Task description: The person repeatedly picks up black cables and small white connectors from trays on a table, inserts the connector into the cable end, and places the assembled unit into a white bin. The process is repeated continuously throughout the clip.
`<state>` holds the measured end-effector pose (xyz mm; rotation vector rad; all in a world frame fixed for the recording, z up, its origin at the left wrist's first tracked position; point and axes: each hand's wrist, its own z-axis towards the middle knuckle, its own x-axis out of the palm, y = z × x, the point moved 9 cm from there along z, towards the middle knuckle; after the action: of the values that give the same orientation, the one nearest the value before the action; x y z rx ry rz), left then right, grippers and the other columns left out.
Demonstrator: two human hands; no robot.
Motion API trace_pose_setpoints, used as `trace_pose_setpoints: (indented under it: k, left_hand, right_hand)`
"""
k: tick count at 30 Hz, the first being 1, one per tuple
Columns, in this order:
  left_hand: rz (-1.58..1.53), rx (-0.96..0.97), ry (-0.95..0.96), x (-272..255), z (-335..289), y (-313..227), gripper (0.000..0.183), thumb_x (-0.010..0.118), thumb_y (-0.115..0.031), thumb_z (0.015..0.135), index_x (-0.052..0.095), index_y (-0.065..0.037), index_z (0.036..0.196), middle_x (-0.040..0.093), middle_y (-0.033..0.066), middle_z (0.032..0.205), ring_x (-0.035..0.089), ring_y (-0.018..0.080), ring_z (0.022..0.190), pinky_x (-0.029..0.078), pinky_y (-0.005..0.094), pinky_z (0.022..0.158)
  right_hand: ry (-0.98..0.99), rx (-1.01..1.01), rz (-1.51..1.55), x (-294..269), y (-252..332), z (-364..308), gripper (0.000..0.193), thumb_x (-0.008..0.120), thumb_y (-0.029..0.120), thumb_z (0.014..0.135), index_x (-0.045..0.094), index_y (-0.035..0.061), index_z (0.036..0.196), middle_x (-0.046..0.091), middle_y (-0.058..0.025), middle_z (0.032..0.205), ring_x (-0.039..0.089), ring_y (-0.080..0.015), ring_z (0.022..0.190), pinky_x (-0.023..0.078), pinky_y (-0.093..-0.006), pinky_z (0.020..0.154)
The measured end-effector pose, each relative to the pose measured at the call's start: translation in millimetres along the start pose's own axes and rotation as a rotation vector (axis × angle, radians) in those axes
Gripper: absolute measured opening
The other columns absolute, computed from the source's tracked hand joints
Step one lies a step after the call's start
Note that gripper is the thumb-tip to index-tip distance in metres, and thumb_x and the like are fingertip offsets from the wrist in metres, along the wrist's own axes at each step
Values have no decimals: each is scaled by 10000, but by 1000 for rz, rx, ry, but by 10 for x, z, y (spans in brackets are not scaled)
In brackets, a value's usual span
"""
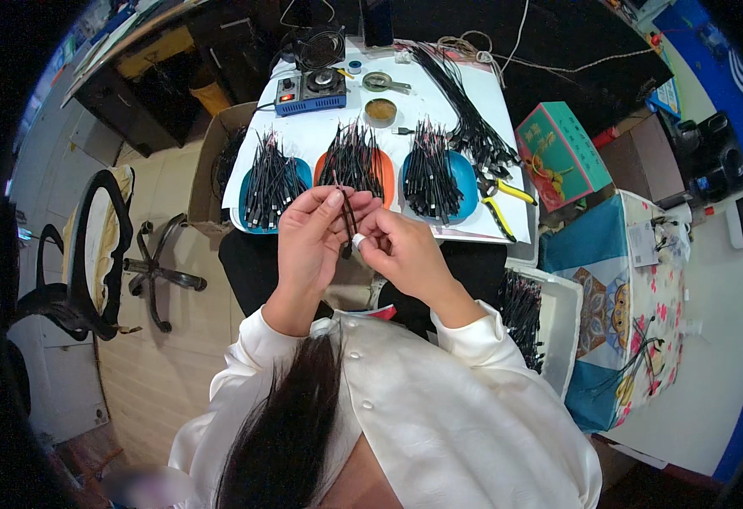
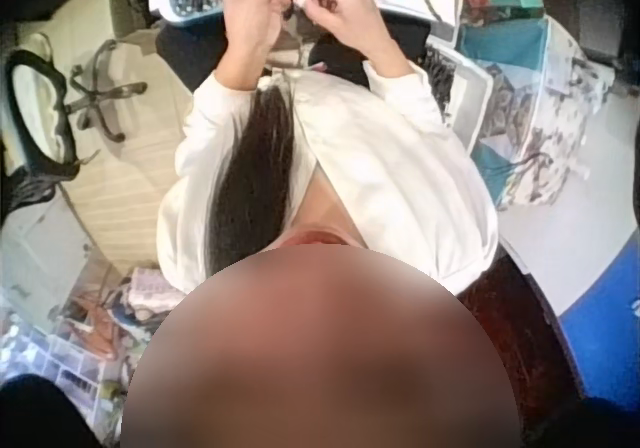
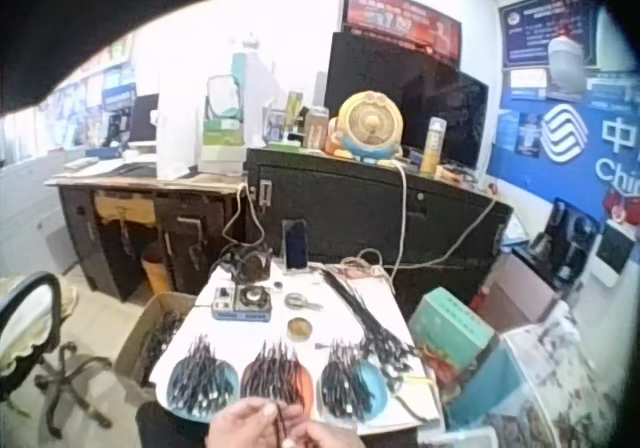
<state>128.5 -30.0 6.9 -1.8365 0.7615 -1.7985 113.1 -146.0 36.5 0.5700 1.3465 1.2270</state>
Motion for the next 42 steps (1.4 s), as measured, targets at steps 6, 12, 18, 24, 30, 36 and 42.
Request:
trace_pose_setpoints:
  k: [6, 12, 18, 24, 30, 36, 42]
  left_hand:
    - [94, 71, 40, 77, -75, -1, 128, 560, -60, 933, 600, 49, 987, 682, 156, 893, 679, 203, 838, 558, 303, 751]
    - [194, 12, 47, 90, -139, 51, 146, 589, -83, 925, 605, 40, 1000, 663, 89, 796, 589, 100, 636, 467, 203, 564]
    - [206, -25, 103, 119, -149, 78, 128, 611, -66, 906, 625, 31, 988, 670, 95, 804, 528, 73, 581, 372, 176, 501]
    - [78, -138, 152, 98, -162, 146, 107, 620, -36, 889, 644, 15, 980, 672, 117, 819, 542, 92, 615, 412, 192, 546]
    - [-190, -288, 284, 197, -239, 248, 100, 608, -54, 894, 644, -6, 974, 648, 119, 782, 523, 120, 603, 418, 231, 583]
    - [-254, -408, 356, 167, -261, 280, 86, 634, -22, 865, 659, -6, 946, 654, 121, 873, 587, 142, 644, 395, 207, 515]
    - [-175, -335, 336, 133, -254, 248, 83, 636, -10, 864, 656, -3, 944, 659, 125, 865, 631, 163, 687, 416, 216, 520]
  right_hand:
    - [51, 1, -5, -39, 23, -62, 100, 664, 19, 808, 577, 1, 855, 572, -1, 685, 515, -29, 559, 410, -192, 494]
    - [-173, -59, 81, -461, 125, 91, 124, 674, 12, 801, 641, 20, 920, 615, -20, 852, 559, -54, 686, 418, -185, 567]
    - [-115, -122, 88, -383, 245, 155, 103, 671, -31, 801, 647, -10, 899, 598, -59, 880, 577, -89, 757, 451, -196, 622]
    - [-122, -221, 308, -354, 273, 136, 58, 665, 1, 819, 651, 2, 875, 606, -42, 852, 569, -89, 723, 455, -208, 615]
    - [63, 69, 1004, -50, 32, 124, 68, 646, 20, 865, 625, -12, 921, 608, -30, 903, 589, -103, 806, 489, -226, 716]
    - [154, 126, 796, -77, 52, 129, 106, 656, 31, 863, 621, -23, 948, 634, -37, 912, 604, -94, 814, 498, -227, 745]
    - [120, 118, 821, -75, 5, 107, 115, 658, 20, 859, 622, -24, 959, 643, -46, 891, 611, -99, 805, 503, -231, 743]
